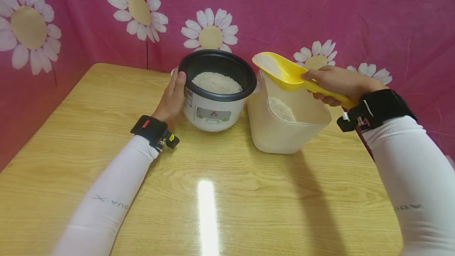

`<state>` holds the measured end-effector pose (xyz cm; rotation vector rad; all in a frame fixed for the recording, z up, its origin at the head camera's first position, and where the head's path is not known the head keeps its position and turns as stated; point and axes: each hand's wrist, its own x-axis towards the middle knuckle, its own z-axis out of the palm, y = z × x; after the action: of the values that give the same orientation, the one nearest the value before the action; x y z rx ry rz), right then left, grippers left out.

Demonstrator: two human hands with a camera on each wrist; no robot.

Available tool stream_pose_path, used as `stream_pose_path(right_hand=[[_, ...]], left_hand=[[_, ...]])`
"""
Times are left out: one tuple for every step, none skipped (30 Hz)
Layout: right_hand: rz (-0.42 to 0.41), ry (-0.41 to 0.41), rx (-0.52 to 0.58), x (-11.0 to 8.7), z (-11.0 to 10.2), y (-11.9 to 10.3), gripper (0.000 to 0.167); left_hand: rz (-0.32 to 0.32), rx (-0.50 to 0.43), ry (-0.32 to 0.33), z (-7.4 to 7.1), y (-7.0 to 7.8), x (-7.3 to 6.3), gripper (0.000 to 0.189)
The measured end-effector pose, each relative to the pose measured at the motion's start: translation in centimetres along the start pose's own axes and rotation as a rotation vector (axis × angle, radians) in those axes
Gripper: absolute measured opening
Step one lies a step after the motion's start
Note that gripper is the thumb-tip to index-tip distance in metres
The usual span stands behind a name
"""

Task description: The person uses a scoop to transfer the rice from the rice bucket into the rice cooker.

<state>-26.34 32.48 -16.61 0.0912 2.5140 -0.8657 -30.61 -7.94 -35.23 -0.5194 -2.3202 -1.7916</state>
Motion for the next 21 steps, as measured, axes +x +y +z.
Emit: stream_pose_path(right_hand=[[-0.006,-0.009,-0.003,0.1,0.2,-0.5,0.055],[-0.013,-0.012,0.008,0.2,0.4,-1.0,0.054],[-0.022,-0.022,0.003,0.4,0.6,-1.4,0.054],[-0.035,-0.022,0.001,0.6,0.8,-1.9,0.052],[-0.045,-0.025,0.004,0.9,1.0,-2.3,0.051],[-0.057,-0.020,0.008,1.1,1.3,-2.7,0.049],[-0.069,-0.019,-0.001,1.3,1.5,-3.1,0.048],[-0.078,-0.013,-0.005,1.5,1.7,-3.5,0.047],[-0.083,-0.010,-0.017,1.7,1.9,-3.9,0.047],[-0.088,-0.001,-0.024,1.8,2.1,-4.2,0.049],[-0.091,0.007,-0.031,2.0,2.3,-4.5,0.050],[-0.091,0.016,-0.042,2.1,2.5,-4.9,0.052],[-0.090,0.024,-0.064,2.2,2.6,-5.2,0.053],[-0.090,0.030,-0.088,2.3,2.8,-5.5,0.055],[-0.097,0.036,-0.110,2.4,3.0,-5.8,0.056],[-0.108,0.041,-0.127,2.6,3.3,-6.1,0.057],[-0.117,0.045,-0.154,2.7,3.5,-6.4,0.058],[-0.128,0.052,-0.180,2.8,3.8,-6.7,0.059],[-0.140,0.058,-0.209,3.0,4.1,-7.0,0.059],[-0.152,0.062,-0.228,3.1,4.4,-7.3,0.059],[-0.170,0.071,-0.253,3.3,4.7,-7.6,0.059]], left_hand=[[0.002,-0.001,0.001,0.0,0.0,0.0,0.064],[0.002,0.000,0.003,0.0,0.0,0.0,0.064],[0.000,-0.001,0.004,0.0,0.0,0.0,0.064],[0.000,-0.003,0.005,0.0,0.0,0.0,0.064],[-0.003,-0.006,0.004,0.0,0.0,0.0,0.064],[-0.006,-0.009,0.003,0.0,0.1,0.0,0.064],[-0.007,-0.010,0.001,0.0,0.1,0.0,0.064],[-0.010,-0.011,0.001,0.1,0.1,0.0,0.064],[-0.012,-0.010,-0.001,0.1,0.1,0.0,0.064],[-0.010,-0.012,-0.001,0.1,0.1,0.0,0.064],[-0.012,-0.011,-0.001,0.1,0.1,0.0,0.064],[-0.014,-0.009,-0.001,0.0,0.2,0.0,0.063],[-0.014,-0.009,-0.001,0.0,0.2,-0.1,0.063],[-0.016,-0.009,-0.001,0.0,0.3,-0.1,0.063],[-0.017,-0.010,-0.002,0.0,0.3,-0.1,0.063],[-0.017,-0.010,-0.001,-0.1,0.4,-0.1,0.063],[-0.018,-0.010,-0.002,-0.1,0.4,-0.1,0.063],[-0.018,-0.011,-0.002,-0.1,0.3,-0.1,0.063],[-0.017,-0.012,-0.004,-0.1,0.3,-0.1,0.063],[-0.017,-0.012,-0.006,-0.1,0.2,-0.1,0.062],[-0.016,-0.011,-0.006,-0.1,0.2,-0.1,0.063]])
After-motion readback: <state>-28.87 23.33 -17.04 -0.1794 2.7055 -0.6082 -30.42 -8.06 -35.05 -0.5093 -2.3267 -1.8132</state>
